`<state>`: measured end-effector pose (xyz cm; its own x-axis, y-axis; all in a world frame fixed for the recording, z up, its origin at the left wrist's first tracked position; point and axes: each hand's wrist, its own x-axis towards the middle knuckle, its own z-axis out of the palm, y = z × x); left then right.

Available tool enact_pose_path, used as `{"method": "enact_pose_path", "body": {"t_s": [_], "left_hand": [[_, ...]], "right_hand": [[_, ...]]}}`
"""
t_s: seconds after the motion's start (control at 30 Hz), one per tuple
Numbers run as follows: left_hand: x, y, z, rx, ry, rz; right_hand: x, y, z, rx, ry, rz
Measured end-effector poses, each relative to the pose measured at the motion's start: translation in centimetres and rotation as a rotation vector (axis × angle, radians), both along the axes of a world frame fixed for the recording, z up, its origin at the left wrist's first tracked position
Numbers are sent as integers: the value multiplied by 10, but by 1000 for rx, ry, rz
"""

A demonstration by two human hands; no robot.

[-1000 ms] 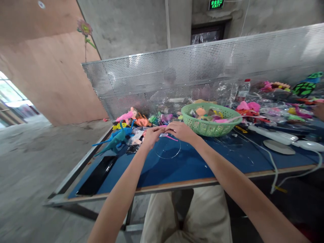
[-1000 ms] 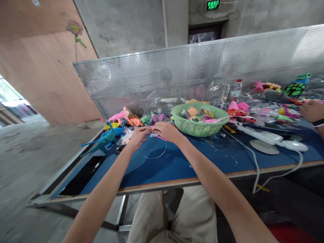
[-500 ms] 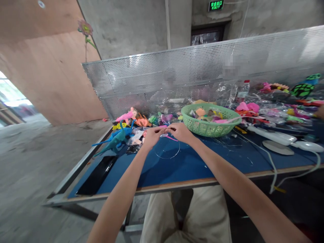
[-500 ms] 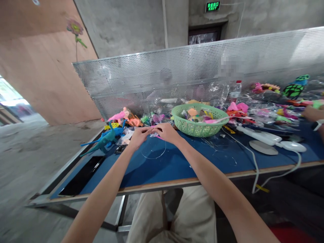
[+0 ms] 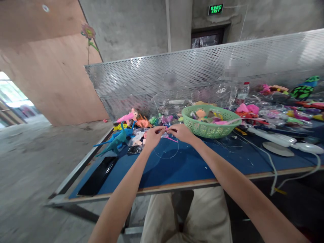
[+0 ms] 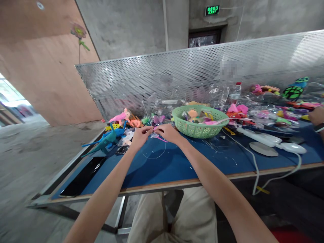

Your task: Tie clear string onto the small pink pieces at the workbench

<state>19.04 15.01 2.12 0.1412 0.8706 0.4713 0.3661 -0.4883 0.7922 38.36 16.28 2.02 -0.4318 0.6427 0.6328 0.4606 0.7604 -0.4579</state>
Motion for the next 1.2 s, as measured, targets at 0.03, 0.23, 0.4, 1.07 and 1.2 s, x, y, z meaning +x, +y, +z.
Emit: {"method": "enact_pose_path", "body": {"t_s": [0.03, 0.23, 0.4, 1.07, 1.2], "left_hand": [[0, 0, 0, 4, 11, 3], [-1, 3, -2, 6, 62, 22], [-2, 2, -1, 13, 81, 6], [3, -4, 1, -158, -105, -131], [2, -2, -1, -164, -138, -149]], "right_hand": [[0, 0, 0, -10, 5, 5], [-1, -2, 1, -78, 30, 14], [1, -1, 1, -139, 40, 39], [0, 6, -7, -538, 332, 189], [-8, 4, -9, -697, 496, 226]]}}
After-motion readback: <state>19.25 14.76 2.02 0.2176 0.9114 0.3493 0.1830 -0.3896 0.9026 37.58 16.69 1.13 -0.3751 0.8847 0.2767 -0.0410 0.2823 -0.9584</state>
